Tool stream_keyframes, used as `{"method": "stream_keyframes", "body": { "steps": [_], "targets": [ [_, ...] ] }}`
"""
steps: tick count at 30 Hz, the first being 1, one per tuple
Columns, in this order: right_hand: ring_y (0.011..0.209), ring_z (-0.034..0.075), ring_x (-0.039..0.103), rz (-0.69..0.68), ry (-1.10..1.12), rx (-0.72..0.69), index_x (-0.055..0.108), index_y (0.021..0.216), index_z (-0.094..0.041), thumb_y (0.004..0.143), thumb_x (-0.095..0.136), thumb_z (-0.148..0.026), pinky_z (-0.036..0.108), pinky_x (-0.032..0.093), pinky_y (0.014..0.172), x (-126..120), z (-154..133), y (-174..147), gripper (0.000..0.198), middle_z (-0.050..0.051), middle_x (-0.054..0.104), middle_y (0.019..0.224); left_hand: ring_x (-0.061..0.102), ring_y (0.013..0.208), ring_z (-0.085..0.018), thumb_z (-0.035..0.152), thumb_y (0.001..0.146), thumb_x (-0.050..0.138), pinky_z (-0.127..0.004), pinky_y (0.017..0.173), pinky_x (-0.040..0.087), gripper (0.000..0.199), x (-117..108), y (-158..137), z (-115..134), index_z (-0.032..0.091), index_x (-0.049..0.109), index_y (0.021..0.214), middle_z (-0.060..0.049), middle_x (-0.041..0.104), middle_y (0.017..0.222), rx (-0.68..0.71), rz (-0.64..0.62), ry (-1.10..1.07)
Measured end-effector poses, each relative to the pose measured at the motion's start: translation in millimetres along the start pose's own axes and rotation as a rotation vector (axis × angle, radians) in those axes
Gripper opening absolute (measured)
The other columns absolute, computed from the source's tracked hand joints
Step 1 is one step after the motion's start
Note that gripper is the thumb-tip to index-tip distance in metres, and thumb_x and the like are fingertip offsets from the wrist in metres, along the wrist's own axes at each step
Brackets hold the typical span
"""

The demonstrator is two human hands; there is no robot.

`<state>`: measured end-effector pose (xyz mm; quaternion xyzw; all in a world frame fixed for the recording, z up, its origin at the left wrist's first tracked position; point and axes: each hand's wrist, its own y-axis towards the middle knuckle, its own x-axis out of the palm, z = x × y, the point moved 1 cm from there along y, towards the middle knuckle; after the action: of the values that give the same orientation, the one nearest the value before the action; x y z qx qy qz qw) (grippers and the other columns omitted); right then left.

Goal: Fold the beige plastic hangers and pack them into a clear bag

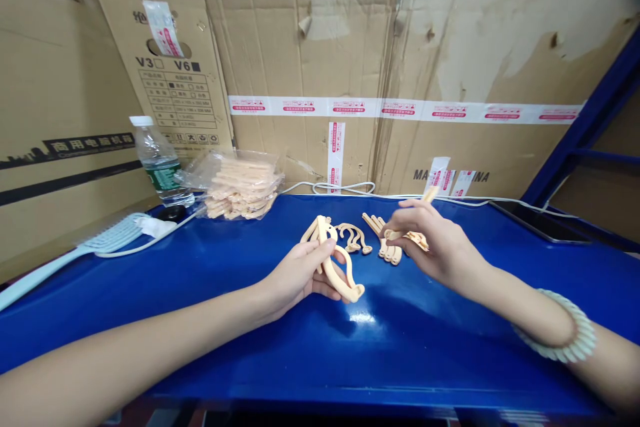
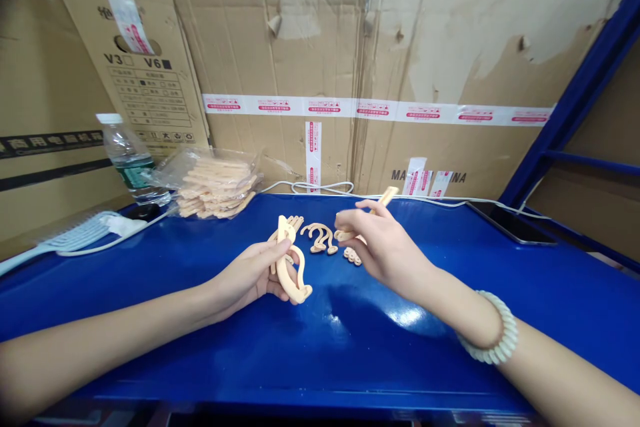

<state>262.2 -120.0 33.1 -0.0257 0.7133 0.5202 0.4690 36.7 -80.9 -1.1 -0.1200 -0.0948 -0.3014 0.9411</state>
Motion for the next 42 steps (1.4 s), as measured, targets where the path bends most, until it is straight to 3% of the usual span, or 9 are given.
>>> {"method": "stream_keyframes", "body": {
  "steps": [2, 6, 9, 14, 18, 26, 33, 42],
  "targets": [
    [0.094, 0.019, 0.066, -0.056, 0.010, 0.048, 0.049, 0.120, -0.024, 0.097, 0.047, -0.013, 0.048, 0.038, 0.105, 0, 10, 0, 0.025, 0.004, 0.069, 0.100, 0.071, 0.051, -0.017, 0.032, 0.104, 0.038, -0.019, 0.047, 0.054, 0.038, 0, 0, -1, 0.010, 0.060, 0.082, -0.012, 0.073, 0.060, -0.004, -0.002, 0.002],
    [0.117, 0.025, 0.060, -0.219, 0.032, 0.042, 0.060, 0.108, -0.023, 0.098, 0.048, -0.016, 0.058, 0.029, 0.111, 14, 24, -6, 0.017, 0.007, 0.069, 0.110, 0.070, 0.051, -0.016, 0.032, 0.104, 0.038, -0.019, 0.047, 0.054, 0.039, 0, -1, -1, 0.010, 0.060, 0.081, -0.012, 0.073, 0.061, 0.001, -0.004, 0.006],
    [0.109, 0.024, 0.064, -0.275, 0.113, 0.087, 0.063, 0.106, -0.022, 0.097, 0.048, -0.016, 0.056, 0.035, 0.109, 27, 34, -12, 0.018, 0.007, 0.071, 0.107, 0.070, 0.051, -0.016, 0.032, 0.104, 0.038, -0.019, 0.047, 0.054, 0.039, 0, -1, -2, 0.010, 0.061, 0.082, -0.012, 0.073, 0.063, 0.004, -0.013, 0.008],
    [0.105, 0.021, 0.067, -0.315, 0.163, 0.105, 0.066, 0.108, -0.020, 0.097, 0.049, -0.016, 0.038, 0.054, 0.093, 35, 42, -16, 0.020, 0.008, 0.071, 0.111, 0.071, 0.054, -0.017, 0.038, 0.101, 0.045, -0.020, 0.049, 0.053, 0.036, -2, -2, -3, 0.010, 0.061, 0.082, -0.012, 0.073, 0.065, 0.011, -0.025, 0.004],
    [0.109, 0.020, 0.065, -0.339, 0.167, 0.095, 0.069, 0.107, -0.020, 0.097, 0.046, -0.013, 0.037, 0.053, 0.094, 33, 41, -15, 0.026, 0.010, 0.068, 0.120, 0.071, 0.055, -0.018, 0.046, 0.093, 0.058, -0.020, 0.049, 0.053, 0.037, -3, -1, -4, 0.011, 0.061, 0.082, -0.011, 0.073, 0.065, 0.016, -0.038, 0.002],
    [0.113, 0.021, 0.061, -0.330, 0.121, 0.110, 0.065, 0.114, -0.017, 0.093, 0.039, -0.004, 0.041, 0.051, 0.094, 31, 36, -13, 0.036, 0.011, 0.065, 0.121, 0.071, 0.056, -0.018, 0.047, 0.093, 0.057, -0.021, 0.050, 0.053, 0.038, -4, -1, -4, 0.010, 0.061, 0.084, -0.012, 0.073, 0.066, 0.019, -0.039, 0.011],
    [0.088, 0.023, 0.061, -0.423, 0.035, 0.081, 0.068, 0.094, -0.017, 0.092, 0.062, -0.029, 0.040, 0.048, 0.080, 19, 24, -4, 0.014, 0.008, 0.068, 0.088, 0.071, 0.055, -0.017, 0.040, 0.100, 0.046, -0.021, 0.050, 0.053, 0.037, -3, -1, -5, 0.010, 0.061, 0.085, -0.012, 0.073, 0.066, 0.015, -0.034, 0.008],
    [0.097, 0.024, 0.059, -0.410, -0.042, 0.096, 0.068, 0.094, -0.017, 0.095, 0.060, -0.026, 0.043, 0.046, 0.088, 24, 32, -8, 0.013, 0.009, 0.068, 0.094, 0.071, 0.057, -0.019, 0.048, 0.094, 0.055, -0.021, 0.050, 0.052, 0.040, -4, 0, -4, 0.010, 0.061, 0.085, -0.012, 0.073, 0.067, 0.017, -0.030, 0.002]
  ]
}}
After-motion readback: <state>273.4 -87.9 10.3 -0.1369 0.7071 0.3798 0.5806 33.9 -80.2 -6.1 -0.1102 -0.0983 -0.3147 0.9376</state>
